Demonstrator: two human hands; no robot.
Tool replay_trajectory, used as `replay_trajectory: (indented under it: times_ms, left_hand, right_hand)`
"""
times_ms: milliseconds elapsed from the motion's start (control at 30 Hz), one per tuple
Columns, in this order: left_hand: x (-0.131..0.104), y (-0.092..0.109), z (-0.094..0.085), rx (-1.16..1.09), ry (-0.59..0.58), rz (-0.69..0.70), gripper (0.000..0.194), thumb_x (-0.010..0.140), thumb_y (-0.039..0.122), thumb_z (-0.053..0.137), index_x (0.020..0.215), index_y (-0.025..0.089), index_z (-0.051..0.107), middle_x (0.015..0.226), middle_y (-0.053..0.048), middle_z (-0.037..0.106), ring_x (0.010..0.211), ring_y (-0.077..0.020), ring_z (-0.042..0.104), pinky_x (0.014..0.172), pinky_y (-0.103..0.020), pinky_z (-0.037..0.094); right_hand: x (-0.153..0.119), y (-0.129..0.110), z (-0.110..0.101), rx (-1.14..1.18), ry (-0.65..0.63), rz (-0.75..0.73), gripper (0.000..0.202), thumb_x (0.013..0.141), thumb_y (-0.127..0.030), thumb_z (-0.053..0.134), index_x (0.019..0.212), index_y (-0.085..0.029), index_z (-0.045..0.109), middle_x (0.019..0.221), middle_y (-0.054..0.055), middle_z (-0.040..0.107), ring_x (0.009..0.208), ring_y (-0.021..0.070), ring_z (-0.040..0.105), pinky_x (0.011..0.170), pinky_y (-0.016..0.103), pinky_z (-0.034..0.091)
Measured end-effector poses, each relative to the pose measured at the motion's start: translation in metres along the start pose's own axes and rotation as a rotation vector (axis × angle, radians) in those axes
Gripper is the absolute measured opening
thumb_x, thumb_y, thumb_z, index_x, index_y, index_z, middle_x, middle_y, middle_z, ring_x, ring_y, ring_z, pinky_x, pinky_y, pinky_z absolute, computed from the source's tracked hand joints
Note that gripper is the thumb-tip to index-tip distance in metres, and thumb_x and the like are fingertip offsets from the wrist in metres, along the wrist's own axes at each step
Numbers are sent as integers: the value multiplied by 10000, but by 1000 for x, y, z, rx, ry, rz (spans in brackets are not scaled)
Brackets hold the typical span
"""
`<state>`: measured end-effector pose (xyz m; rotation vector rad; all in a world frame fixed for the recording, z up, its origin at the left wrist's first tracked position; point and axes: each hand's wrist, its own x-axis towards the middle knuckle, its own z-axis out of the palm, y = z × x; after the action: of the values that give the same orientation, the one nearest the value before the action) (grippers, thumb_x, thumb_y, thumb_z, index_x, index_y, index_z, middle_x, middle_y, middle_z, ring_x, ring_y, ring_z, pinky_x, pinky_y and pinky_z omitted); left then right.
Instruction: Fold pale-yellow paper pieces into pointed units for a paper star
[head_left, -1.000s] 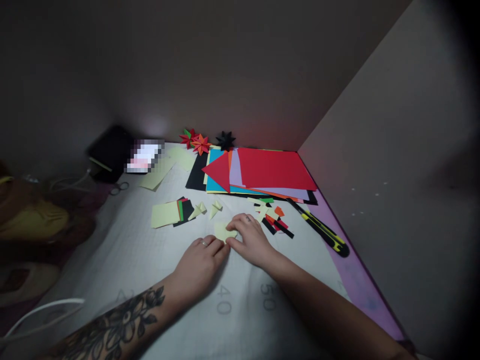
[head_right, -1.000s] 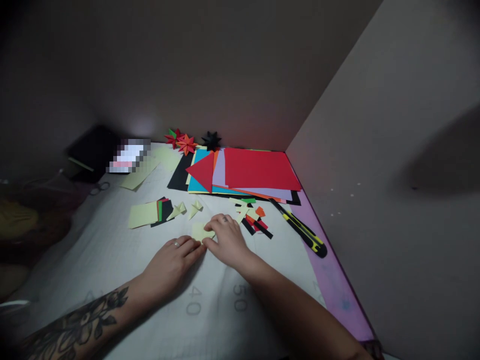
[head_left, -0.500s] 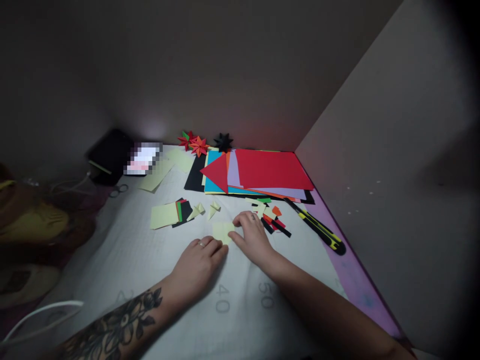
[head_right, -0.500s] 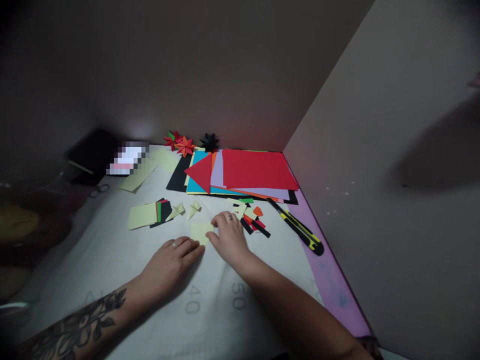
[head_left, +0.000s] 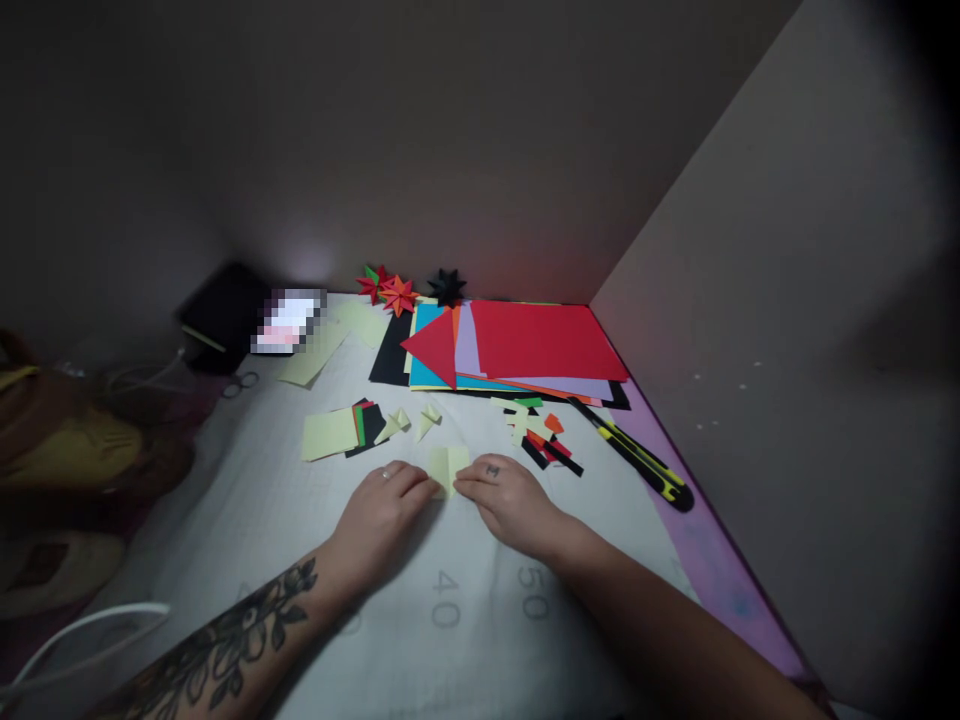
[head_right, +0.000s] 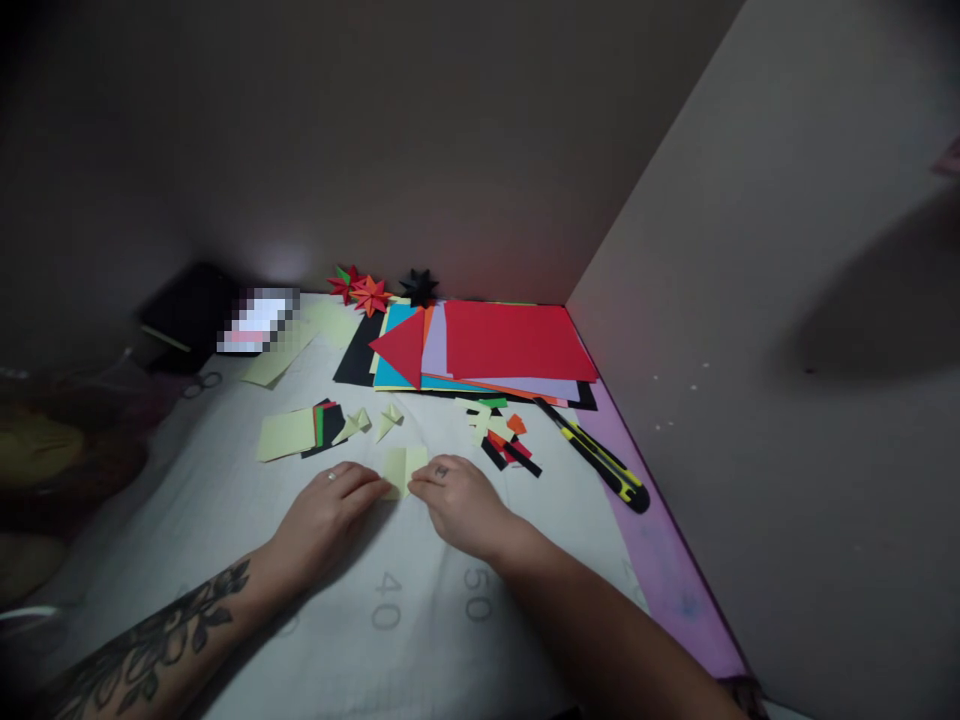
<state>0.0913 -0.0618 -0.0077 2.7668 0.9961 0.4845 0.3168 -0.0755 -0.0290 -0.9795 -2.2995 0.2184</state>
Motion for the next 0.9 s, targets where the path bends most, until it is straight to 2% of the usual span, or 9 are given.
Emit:
replay_trajectory:
  times_ms: [100,233,300,400,600,700,900]
  left_hand:
    - [4,-6,3,21,51,21,237,861,82,534,1059,164,636,984,-83,652,863,-224,551,725,-348,460]
    - [6,-10,5,41,76,54,134,884,137,548,884,177,676,917,-71,658,817,-206,538,697,-327,444]
    - [5,-11,3,49,67,69,151,892,148,544,844,179,684,891,-68,663,809,-204,538,687,-326,439]
    - [5,-11,-2,26,5,75,174,911,178,530,885,194,701,914,-68,676,843,-207,547,715,-335,440]
    - [11,-10,-6,-224,-80,-107,187,920,227,521,885,193,701,885,-63,677,825,-186,561,765,-329,438]
    - [15,-9,-7,-297,-98,-175,173,907,218,525,857,192,689,869,-50,662,824,-180,559,777,-321,431]
    - [25,-4,-10,-276,-131,-290,181,882,236,512,818,183,673,841,-49,616,831,-187,561,743,-298,426]
  right_hand:
    - [2,1,-2,0,-23,-14,401,738,27,499,1026,-188,675,984,60,732,836,211,616,735,344,540]
    - [2,1,-2,-1,-35,-21,390,762,24,506,1042,-192,670,1022,62,727,855,197,613,743,325,538]
    - [1,0,-2,-8,-47,-31,383,766,19,519,1047,-194,669,1051,60,723,865,196,605,750,323,533]
    - [1,-2,-5,-34,-106,-18,363,790,-2,535,1058,-208,667,1081,51,715,897,202,588,784,337,509]
    - [5,-9,-14,-147,-262,2,294,871,-66,524,1070,-235,658,1096,55,696,923,222,544,791,382,426]
    - [6,-10,-14,-128,-272,-25,256,914,-106,502,1074,-233,655,1063,53,696,967,221,540,795,373,411]
    - [1,0,-10,-30,-232,-59,229,928,-130,503,1038,-232,676,1091,47,684,1064,211,559,840,354,428]
